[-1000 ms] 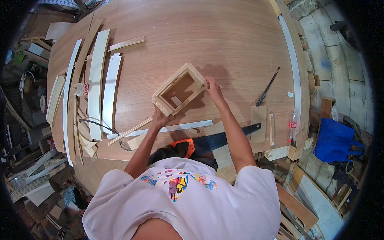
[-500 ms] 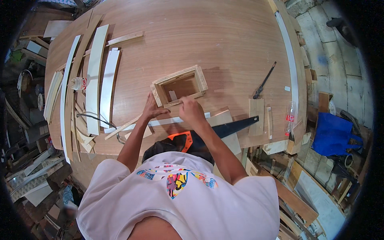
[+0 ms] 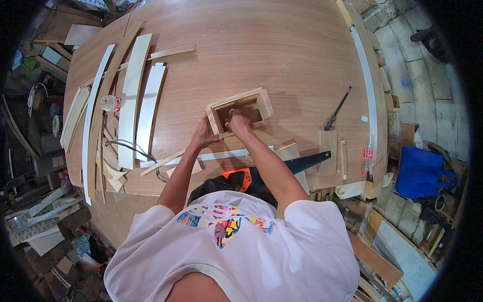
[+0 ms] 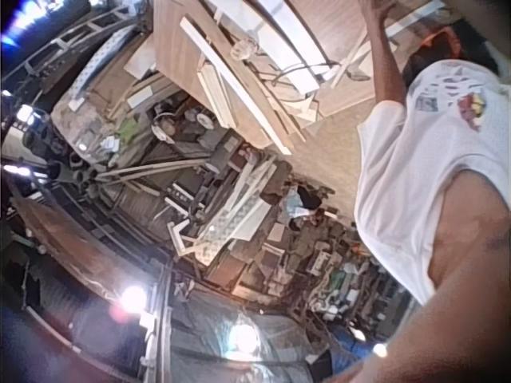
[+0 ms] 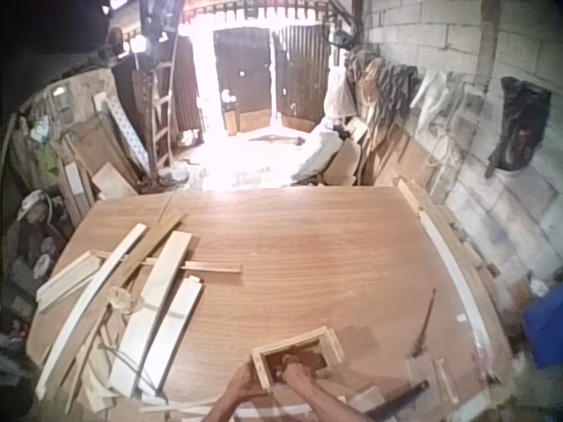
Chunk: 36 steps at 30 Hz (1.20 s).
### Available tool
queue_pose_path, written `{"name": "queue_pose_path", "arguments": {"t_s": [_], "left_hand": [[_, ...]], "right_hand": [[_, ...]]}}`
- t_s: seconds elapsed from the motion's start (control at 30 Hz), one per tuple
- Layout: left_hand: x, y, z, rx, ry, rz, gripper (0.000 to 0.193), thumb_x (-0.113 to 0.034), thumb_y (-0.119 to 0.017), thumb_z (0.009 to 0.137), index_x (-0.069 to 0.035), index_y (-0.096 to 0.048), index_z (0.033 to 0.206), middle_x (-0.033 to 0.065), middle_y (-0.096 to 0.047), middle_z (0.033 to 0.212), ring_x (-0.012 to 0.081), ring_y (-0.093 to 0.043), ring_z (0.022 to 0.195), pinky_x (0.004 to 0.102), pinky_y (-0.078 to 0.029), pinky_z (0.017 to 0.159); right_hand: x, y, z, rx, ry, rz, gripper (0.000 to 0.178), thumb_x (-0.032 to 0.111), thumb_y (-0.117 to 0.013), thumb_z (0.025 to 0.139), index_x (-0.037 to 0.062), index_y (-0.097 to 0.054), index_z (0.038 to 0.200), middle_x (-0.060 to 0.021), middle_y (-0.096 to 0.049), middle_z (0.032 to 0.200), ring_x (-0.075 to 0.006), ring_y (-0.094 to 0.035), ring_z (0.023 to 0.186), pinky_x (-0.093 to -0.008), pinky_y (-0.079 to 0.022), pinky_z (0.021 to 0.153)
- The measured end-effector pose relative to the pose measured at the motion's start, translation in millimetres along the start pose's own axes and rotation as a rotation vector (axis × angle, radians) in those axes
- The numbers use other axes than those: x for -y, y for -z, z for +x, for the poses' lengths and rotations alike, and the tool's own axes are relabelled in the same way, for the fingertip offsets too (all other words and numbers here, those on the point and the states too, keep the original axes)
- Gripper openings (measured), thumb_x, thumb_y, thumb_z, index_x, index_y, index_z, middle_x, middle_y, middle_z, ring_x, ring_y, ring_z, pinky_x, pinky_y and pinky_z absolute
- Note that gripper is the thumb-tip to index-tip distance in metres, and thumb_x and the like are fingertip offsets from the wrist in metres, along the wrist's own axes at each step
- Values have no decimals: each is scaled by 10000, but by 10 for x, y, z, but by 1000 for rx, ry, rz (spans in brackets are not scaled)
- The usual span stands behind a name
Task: Assembling and inspecting a small wooden box using pre-cut pieces and a hand saw in a workshop environment.
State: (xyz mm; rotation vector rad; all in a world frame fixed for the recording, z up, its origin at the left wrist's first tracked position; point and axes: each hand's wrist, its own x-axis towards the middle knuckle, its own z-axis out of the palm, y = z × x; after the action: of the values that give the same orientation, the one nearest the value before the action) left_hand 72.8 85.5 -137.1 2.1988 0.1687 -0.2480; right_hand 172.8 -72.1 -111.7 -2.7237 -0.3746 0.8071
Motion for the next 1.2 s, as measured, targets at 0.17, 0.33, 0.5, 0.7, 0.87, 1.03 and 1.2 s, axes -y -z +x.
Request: {"name": "queue_pose_path", "arguments": {"t_s": [0.17,0.33,0.5,0.7,0.87,1.03,1.2], "left_hand": [[38,-3,-12,-103,-74,42,1294,-217,-937,436,-78,-180,1476,214,-430,1364,415,-399,1260,453,-335,1086],[19,-14,7,-109,-107,35,1287,-215,-937,433,-67,-190,1471,211,-416,1383,412,-385,1277,452,-325,1093],[71,-15,-5,-111,-101,38,1291,-221,-938,427,-59,-193,1469,213,-405,1394,407,-376,1288,451,-309,1104],[54,-26,24,-132,-130,59,1281,-224,-936,427,-48,-204,1463,210,-400,1406,397,-363,1310,446,-293,1115],[91,-14,35,-24,-68,51,1370,-248,-938,435,-50,-96,1498,192,-244,1527,344,-242,1419,477,-200,1171],[87,38,11,-20,-75,63,1318,-252,-933,452,-40,-143,1485,197,-287,1506,354,-276,1400,458,-239,1159],[185,125,102,84,-141,-21,1122,-153,-875,561,-21,-218,1461,228,-378,1440,373,-363,1347,390,-351,1107]], "right_hand": [[43,30,61,75,13,34,384,331,-790,718,97,-685,1004,-146,-689,1039,-328,-667,969,-414,-566,776],[17,-15,114,111,-15,-19,370,357,-770,722,81,-703,959,-131,-702,1006,-312,-671,961,-411,-564,788],[91,101,24,110,-44,10,443,436,-731,726,54,-703,949,-167,-698,1002,-349,-666,958,-424,-555,813],[44,175,-121,-149,58,50,464,422,-720,711,31,-666,955,-225,-683,902,-377,-675,865,-454,-554,734],[59,459,-682,-465,188,153,415,388,-728,718,36,-649,923,-172,-677,826,-338,-671,771,-433,-544,676],[-399,1281,-1232,-380,-3,391,360,391,-751,732,43,-657,752,-116,-651,684,-264,-658,657,-380,-529,610],[-2098,1919,-875,-564,-312,694,573,571,-717,752,-1,-709,775,-63,-642,609,-149,-608,571,-320,-471,535]]}}
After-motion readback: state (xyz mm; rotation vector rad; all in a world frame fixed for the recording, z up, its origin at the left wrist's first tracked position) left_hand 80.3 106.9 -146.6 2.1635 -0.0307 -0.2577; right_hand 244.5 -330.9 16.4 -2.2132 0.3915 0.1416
